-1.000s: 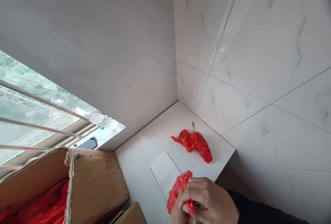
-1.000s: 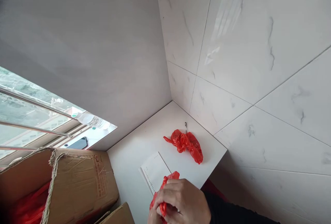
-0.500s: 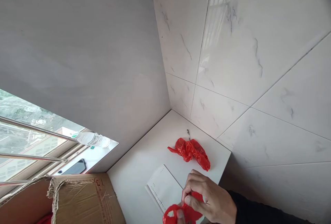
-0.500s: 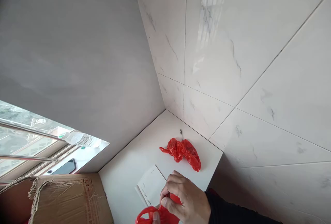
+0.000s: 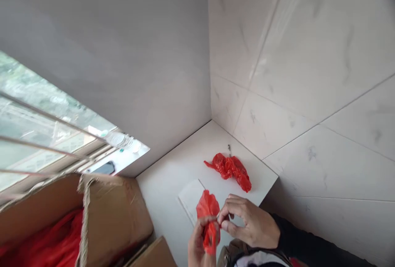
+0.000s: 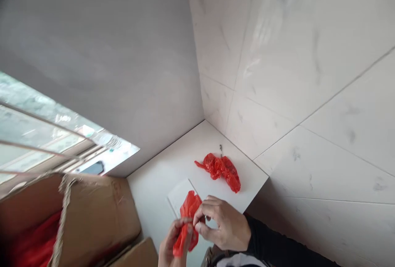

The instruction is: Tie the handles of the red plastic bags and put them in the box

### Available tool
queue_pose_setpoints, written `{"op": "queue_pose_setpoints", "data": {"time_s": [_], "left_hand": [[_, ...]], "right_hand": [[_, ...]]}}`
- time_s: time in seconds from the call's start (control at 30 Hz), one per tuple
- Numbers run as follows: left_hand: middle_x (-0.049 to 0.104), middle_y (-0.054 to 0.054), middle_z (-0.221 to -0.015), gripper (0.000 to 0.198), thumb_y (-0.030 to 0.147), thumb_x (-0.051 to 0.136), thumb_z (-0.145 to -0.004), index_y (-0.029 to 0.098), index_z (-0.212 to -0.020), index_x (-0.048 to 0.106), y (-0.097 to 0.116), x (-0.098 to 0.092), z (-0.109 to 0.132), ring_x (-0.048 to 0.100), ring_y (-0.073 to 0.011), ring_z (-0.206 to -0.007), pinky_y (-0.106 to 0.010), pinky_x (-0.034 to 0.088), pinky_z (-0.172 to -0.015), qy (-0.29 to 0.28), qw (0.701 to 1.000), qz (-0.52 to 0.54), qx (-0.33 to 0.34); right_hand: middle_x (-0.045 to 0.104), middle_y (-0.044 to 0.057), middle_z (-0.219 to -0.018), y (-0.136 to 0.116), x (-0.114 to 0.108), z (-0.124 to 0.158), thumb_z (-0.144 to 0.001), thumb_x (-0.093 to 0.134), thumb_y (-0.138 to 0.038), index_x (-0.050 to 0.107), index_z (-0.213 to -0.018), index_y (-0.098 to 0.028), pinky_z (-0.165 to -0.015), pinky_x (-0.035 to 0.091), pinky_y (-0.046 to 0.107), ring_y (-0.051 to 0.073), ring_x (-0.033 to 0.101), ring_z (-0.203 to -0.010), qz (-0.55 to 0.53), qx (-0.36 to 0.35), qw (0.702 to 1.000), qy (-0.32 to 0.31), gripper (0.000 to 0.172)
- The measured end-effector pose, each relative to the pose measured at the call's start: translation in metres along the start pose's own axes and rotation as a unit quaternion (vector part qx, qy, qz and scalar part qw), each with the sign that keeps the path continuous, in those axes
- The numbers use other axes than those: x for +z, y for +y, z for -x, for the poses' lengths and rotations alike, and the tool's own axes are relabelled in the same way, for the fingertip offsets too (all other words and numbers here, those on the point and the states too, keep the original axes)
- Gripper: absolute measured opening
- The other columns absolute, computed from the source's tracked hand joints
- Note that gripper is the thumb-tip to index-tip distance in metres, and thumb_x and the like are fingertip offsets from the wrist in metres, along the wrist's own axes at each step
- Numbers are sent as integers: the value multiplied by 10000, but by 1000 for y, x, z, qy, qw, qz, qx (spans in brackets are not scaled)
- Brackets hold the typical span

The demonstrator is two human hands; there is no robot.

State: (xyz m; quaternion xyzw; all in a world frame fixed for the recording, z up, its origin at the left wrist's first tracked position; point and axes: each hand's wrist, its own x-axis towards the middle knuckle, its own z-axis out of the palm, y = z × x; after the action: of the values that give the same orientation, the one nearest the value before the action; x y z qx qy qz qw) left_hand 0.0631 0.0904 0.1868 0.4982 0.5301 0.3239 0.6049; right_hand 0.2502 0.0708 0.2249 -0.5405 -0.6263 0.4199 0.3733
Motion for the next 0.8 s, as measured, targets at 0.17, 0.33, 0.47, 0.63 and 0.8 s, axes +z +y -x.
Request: {"op": "queue_pose_setpoints", "data": {"time_s": [0.17, 0.33, 0.47, 0.63, 0.8], "left_hand": [[679, -67, -808, 395, 511, 533, -933, 149, -894, 686, 24, 3, 9, 576, -164, -719, -281, 478, -718, -23, 1000, 9, -5], [626, -34, -833, 197, 339, 688, -842, 163, -878, 606, 20, 1, 15, 525, -134, -716, -249, 438, -659, -40, 998, 42, -13], [599, -20, -813, 119, 156, 649, -790, 173, -875, 569, 17, 0, 18, 516, -131, -701, -258, 434, -663, -88, 996, 15, 19], [577, 1, -791, 224, 37, 615, -714, 187, -869, 559, 26, 1, 17, 467, -117, -662, -238, 401, -612, -120, 983, -97, 96], [668, -30, -903, 434, -86, 464, -688, 207, -972, 613, 17, -6, 17, 595, -140, -748, -236, 463, -645, -56, 958, -208, 191]], "right_hand": [[639, -1, -884, 0, 0, 5, -938, 571, -225, 624, -953, -228, -801, 454, 304, 155, 553, -849, 2, 28, 998, -48, 56], [639, -1, -876, 2, 2, 7, -941, 572, -251, 607, -935, -230, -780, 479, 307, 158, 572, -835, 13, 44, 996, -82, 41], [666, 51, -1022, 1, 2, 0, -999, 456, -263, 606, -1056, -229, -903, 496, 361, 197, 588, -1014, 18, 0, 998, -53, 164], [657, 83, -1186, 3, 6, -16, -1053, 335, -320, 610, -1227, -213, -1011, 477, 378, 197, 570, -1176, -43, -25, 994, -98, 342], [698, 26, -926, 16, 14, -19, -1057, 331, -381, 628, -1206, -207, -807, 515, 290, 157, 648, -866, -65, 58, 988, -125, 375]]}}
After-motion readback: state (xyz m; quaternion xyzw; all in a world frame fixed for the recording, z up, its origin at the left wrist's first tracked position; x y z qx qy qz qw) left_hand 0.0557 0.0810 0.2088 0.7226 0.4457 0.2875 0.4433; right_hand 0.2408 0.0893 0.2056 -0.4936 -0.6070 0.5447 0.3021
